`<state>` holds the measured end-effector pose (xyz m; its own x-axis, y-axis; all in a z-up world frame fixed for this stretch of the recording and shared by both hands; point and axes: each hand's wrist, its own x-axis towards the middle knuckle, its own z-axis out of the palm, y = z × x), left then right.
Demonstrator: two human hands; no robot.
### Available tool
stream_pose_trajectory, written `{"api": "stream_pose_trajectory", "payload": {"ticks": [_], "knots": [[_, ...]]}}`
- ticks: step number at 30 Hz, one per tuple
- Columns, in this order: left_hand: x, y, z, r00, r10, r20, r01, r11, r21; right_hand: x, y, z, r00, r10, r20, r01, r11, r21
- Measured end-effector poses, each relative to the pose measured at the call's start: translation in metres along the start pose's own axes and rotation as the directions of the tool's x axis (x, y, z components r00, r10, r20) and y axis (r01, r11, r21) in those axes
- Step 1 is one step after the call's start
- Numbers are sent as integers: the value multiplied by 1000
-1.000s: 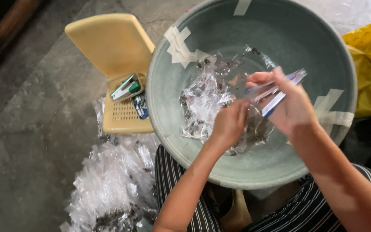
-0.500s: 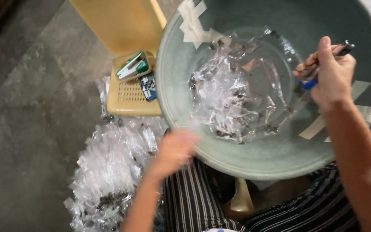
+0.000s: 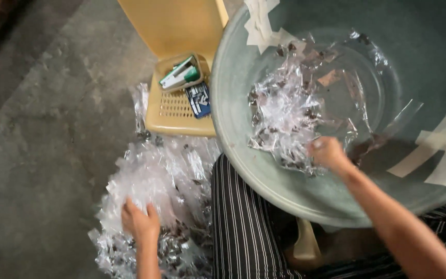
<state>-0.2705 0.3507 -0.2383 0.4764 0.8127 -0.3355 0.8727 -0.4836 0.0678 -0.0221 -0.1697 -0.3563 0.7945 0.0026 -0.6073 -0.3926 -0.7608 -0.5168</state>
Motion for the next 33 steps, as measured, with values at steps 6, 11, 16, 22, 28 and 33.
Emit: {"api": "stream_pose_trajectory", "payload": {"ticks": [6,11,16,22,28,33], "knots": [[-80,211,-56,689,661,-298,-653,387,-650,-53,-86,-148,976,172,-130,-134,957,256],[-111,328,102,-353,934,-45,-932,-348,98,-120,-106,-233,934,-223,-279,315,883,347],[-126,385,94,237,931,276,-965,194,175,-141,-66,-264,817,-405,-411,541,786,299],[-142,376,147,218,942,256,-975,199,97,-171,-78,-263,702,-429,-568,579,809,104],[-151,342,108,807,553,207,-254,642,-724,-163,-58,-265,563,-581,-588,678,731,-73],[-139,342,139,824,163,543,343,620,-706,-185,-88,-258,691,-384,-612,587,792,166]]}}
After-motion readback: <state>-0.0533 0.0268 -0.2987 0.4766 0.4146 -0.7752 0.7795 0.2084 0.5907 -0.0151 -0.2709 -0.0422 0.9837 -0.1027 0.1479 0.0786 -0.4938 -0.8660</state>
